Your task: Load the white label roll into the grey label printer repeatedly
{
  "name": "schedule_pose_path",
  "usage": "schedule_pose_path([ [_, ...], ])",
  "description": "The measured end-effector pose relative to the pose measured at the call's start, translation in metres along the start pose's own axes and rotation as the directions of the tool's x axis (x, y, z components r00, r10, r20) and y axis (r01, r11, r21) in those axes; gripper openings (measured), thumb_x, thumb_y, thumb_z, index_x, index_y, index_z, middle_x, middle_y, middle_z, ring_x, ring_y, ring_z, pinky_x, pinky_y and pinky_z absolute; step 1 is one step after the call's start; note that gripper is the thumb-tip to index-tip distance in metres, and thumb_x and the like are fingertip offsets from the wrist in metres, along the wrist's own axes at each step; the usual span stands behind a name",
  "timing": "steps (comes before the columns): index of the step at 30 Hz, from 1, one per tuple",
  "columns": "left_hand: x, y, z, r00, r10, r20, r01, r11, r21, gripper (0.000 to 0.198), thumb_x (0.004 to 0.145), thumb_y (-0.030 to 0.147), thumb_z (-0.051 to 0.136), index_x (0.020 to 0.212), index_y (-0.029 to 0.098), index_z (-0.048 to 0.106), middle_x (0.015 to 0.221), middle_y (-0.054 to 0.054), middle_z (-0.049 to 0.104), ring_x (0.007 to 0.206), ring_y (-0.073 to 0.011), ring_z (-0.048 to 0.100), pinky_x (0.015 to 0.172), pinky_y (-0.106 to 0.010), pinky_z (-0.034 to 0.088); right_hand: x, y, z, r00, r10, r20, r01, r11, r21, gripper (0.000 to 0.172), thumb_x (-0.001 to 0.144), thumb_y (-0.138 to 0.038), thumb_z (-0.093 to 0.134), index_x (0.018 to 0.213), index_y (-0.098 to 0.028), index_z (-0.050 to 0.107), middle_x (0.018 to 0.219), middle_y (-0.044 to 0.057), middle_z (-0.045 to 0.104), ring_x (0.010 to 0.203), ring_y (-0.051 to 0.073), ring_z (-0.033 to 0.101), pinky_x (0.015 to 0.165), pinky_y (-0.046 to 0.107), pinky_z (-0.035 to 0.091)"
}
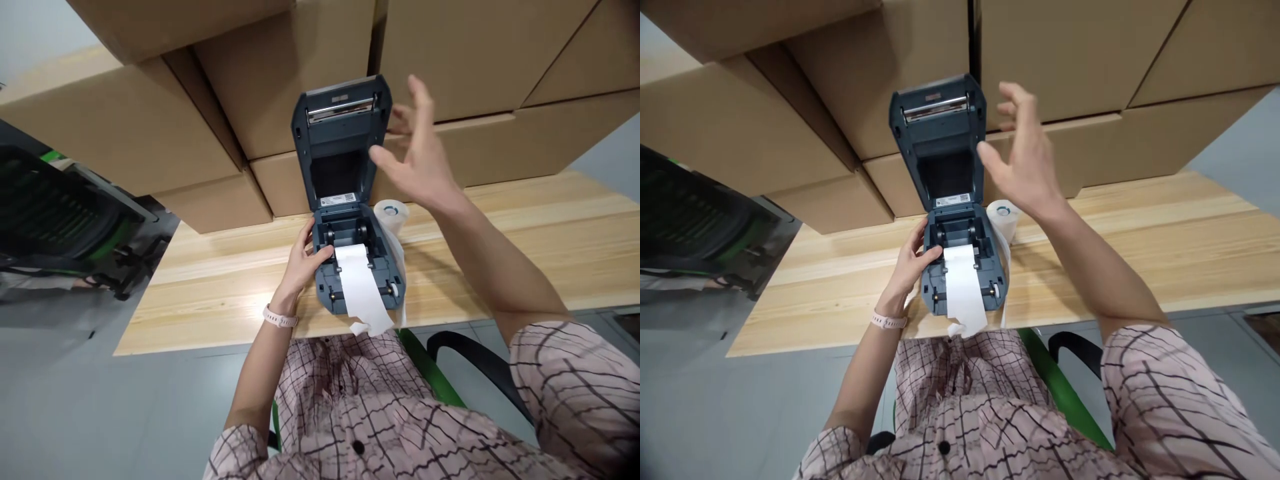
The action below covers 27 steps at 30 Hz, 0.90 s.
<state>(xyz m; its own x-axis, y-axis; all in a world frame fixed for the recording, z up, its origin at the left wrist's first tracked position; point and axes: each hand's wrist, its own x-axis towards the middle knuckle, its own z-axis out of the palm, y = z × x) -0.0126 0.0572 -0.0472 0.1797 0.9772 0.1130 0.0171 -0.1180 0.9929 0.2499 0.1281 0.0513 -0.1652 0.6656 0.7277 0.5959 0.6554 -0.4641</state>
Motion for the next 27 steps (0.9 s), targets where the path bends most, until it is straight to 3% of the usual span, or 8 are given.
schedule_pose_path([
  [2,0.0,-0.001,0.0,1.0,0.006,-0.007,-0.006,1.0,0.012,0.089,0.078,0.053,0.088,0.154,0.026,0.052,0.164,-0.016,0.052,0.151,-0.0365,0.052,0.121,-0.055,0.047,-0.015,-0.021,-0.012,0.994,0.039,-0.102,-0.041,0.999,-0.019,0.045,0.103,-0.051,0.057,0.141,-0.029,0.052,0.143,0.012,0.068,0.125,0.029,0.069,0.109,0.05,0.055],
  [4,0.0,-0.004,0.001,1.0,0.013,-0.019,-0.013,1.0,0.014,0.088,0.077,0.054,0.089,0.153,0.027,0.054,0.16,-0.015,0.057,0.147,-0.0368,0.055,0.119,-0.056,0.049,-0.032,-0.038,-0.014,0.998,0.036,0.044,-0.037,0.999,0.004,0.023,0.103,-0.046,0.055,0.112,-0.026,0.063,0.116,0.01,0.077,0.107,0.027,0.073,0.1,0.046,0.058],
  [7,0.001,-0.008,0.0,0.999,0.025,-0.034,-0.025,1.0,0.008,0.088,0.075,0.053,0.09,0.151,0.027,0.056,0.153,-0.015,0.064,0.143,-0.0373,0.059,0.117,-0.057,0.05,-0.05,-0.047,0.002,0.894,-0.077,0.442,0.084,0.996,0.004,0.023,0.104,-0.039,0.045,0.102,-0.024,0.062,0.104,0.009,0.079,0.1,0.028,0.074,0.105,0.055,0.052],
  [9,0.002,-0.01,0.0,0.999,0.027,-0.032,-0.027,1.0,0.004,0.088,0.075,0.053,0.09,0.152,0.027,0.055,0.15,-0.015,0.066,0.141,-0.0372,0.061,0.117,-0.059,0.05,-0.057,-0.043,0.017,0.801,-0.138,0.583,0.18,0.984,-0.015,0.028,0.105,-0.034,0.035,0.107,-0.023,0.061,0.107,0.009,0.078,0.103,0.028,0.073,0.117,0.061,0.04],
  [13,0.002,-0.01,0.001,0.999,0.027,-0.018,-0.027,1.0,-0.001,0.089,0.077,0.053,0.088,0.154,0.025,0.052,0.148,-0.017,0.067,0.139,-0.0371,0.063,0.118,-0.061,0.049,-0.06,-0.033,0.032,0.657,-0.153,0.738,0.183,0.982,0.041,0.035,0.108,-0.036,0.028,0.115,-0.023,0.06,0.114,0.011,0.078,0.111,0.029,0.073,0.124,0.064,0.029],
  [17,0.002,-0.01,0.001,0.998,0.055,-0.008,-0.055,0.998,-0.019,0.09,0.077,0.052,0.087,0.155,0.026,0.05,0.16,-0.017,0.058,0.145,-0.0358,0.059,0.123,-0.059,0.045,-0.058,-0.03,0.03,0.597,-0.152,0.788,0.104,0.988,0.113,0.035,0.109,-0.038,0.03,0.119,-0.026,0.061,0.119,0.01,0.078,0.115,0.028,0.072,0.127,0.066,0.025],
  [22,0.0,-0.012,-0.006,0.998,0.052,0.041,-0.048,0.995,-0.084,0.101,0.084,0.046,0.081,0.168,0.027,0.028,0.168,-0.019,0.047,0.152,-0.0342,0.052,0.125,-0.058,0.044,-0.048,-0.029,0.016,0.578,-0.17,0.798,-0.048,0.969,0.241,0.035,0.102,-0.046,0.057,0.131,-0.027,0.065,0.124,0.009,0.078,0.12,0.029,0.071,0.122,0.061,0.04],
  [27,-0.003,-0.012,-0.008,0.999,0.019,0.027,-0.017,0.996,-0.084,0.097,0.087,0.036,0.078,0.169,0.027,0.027,0.17,-0.019,0.044,0.158,-0.0345,0.044,0.129,-0.057,0.04,-0.053,-0.016,-0.039,0.711,-0.247,0.659,-0.267,0.772,0.577,0.053,0.094,-0.037,0.078,0.145,-0.035,0.063,0.121,0.005,0.077,0.107,0.021,0.075,0.09,0.036,0.063],
])
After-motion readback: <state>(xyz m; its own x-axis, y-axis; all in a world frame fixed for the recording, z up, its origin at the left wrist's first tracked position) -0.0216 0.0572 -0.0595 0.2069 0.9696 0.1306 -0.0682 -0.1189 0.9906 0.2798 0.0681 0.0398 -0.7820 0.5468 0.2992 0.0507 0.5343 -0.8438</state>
